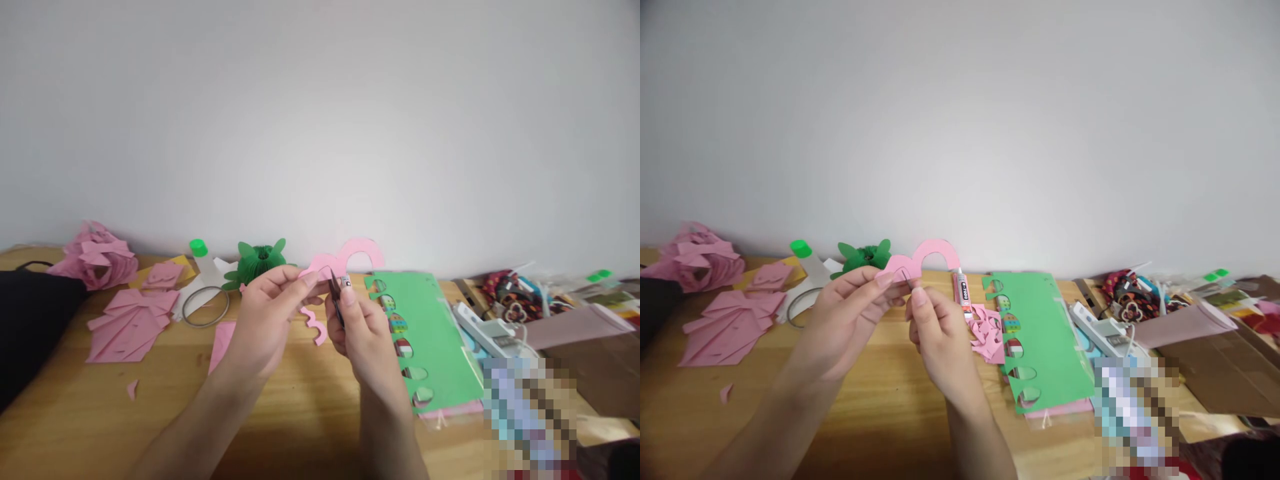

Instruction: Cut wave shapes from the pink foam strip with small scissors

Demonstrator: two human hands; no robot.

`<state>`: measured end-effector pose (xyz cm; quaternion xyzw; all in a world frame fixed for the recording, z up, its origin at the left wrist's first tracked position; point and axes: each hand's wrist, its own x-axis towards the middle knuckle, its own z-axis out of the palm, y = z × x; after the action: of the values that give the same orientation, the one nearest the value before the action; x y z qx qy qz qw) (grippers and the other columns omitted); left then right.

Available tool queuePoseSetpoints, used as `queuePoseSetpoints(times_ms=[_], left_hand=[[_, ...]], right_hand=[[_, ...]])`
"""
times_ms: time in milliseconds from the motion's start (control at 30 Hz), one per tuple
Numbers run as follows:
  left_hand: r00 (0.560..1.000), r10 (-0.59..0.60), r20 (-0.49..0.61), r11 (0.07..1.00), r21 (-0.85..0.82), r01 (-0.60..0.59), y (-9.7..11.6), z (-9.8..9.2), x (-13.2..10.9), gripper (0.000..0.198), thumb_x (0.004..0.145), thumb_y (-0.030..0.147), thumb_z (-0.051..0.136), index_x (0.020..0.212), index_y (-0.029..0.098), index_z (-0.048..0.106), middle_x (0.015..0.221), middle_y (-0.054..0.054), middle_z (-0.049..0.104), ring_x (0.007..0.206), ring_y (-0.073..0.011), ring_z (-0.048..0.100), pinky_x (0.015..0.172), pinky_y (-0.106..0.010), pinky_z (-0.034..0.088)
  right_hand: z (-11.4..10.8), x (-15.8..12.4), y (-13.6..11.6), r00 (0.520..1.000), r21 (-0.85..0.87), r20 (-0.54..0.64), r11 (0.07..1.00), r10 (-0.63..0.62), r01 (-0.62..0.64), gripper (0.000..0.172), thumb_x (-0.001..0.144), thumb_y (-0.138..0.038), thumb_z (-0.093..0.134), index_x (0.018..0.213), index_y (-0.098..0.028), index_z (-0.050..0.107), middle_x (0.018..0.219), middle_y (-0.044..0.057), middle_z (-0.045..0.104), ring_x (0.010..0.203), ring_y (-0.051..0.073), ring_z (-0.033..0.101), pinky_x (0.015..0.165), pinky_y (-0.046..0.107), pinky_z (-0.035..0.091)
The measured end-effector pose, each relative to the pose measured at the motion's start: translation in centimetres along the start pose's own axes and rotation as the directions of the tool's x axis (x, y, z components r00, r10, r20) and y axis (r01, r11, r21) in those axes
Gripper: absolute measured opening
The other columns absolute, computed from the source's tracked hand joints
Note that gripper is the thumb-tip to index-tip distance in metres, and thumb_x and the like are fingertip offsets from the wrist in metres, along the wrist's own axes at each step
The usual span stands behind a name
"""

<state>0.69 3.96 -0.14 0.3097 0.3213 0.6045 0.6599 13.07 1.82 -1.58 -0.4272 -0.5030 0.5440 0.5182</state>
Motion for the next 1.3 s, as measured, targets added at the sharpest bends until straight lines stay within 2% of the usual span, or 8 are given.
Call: queuePoseSetpoints(times_ms=[267, 533, 767, 1300], left_hand=[[1.0, -0.01, -0.018, 0.999, 0.031, 0.011, 0.0, -0.09, -0.22, 0.013, 0.07, 0.025, 0.077, 0.066, 0.016, 0.068, 0.067, -0.004, 0.072, 0.065, -0.016, 0.066, 0.048, -0.023, 0.049], [1.0, -0.001, -0.014, 0.999, 0.042, 0.002, -0.02, 0.04, -0.36, 0.013, 0.07, 0.024, 0.076, 0.065, 0.016, 0.067, 0.065, -0.004, 0.072, 0.062, -0.0173, 0.067, 0.04, -0.021, 0.045], [0.999, 0.045, -0.013, 0.998, 0.053, -0.044, -0.31, 0.04, -0.55, 0.013, 0.073, 0.025, 0.075, 0.066, 0.016, 0.068, 0.064, -0.002, 0.07, 0.05, -0.0107, 0.058, 0.04, -0.02, 0.045], [0.998, 0.055, -0.015, 0.997, 0.049, -0.054, -0.53, 0.05, -0.61, 0.012, 0.073, 0.025, 0.075, 0.066, 0.017, 0.07, 0.065, -0.002, 0.071, 0.047, -0.0096, 0.055, 0.041, -0.022, 0.044]], right_hand=[[-0.09, 0.1, -0.09, 0.999, 0.051, 0.002, 0.998, 0.037, -0.037, 0.045, 0.092, -0.057, 0.051, 0.068, -0.019, 0.05, 0.046, -0.009, 0.03, 0.039, 0.005, 0.017, 0.036, 0.017, 0.015], [-0.35, 0.1, 0.01, 0.999, 0.072, 0.017, 0.996, 0.047, -0.048, 0.045, 0.093, -0.056, 0.05, 0.069, -0.018, 0.051, 0.045, -0.01, 0.029, 0.039, 0.004, 0.014, 0.035, 0.017, 0.016], [-0.28, 0.13, -0.12, 0.999, 0.045, 0.008, 0.998, 0.049, -0.05, 0.046, 0.092, -0.059, 0.048, 0.068, -0.019, 0.05, 0.045, -0.01, 0.028, 0.039, 0.005, 0.014, 0.035, 0.018, 0.015], [-0.27, 0.16, -0.24, 0.998, 0.047, 0.006, 0.997, 0.057, -0.057, 0.047, 0.092, -0.06, 0.048, 0.067, -0.02, 0.049, 0.046, -0.01, 0.028, 0.038, 0.005, 0.013, 0.034, 0.019, 0.015]])
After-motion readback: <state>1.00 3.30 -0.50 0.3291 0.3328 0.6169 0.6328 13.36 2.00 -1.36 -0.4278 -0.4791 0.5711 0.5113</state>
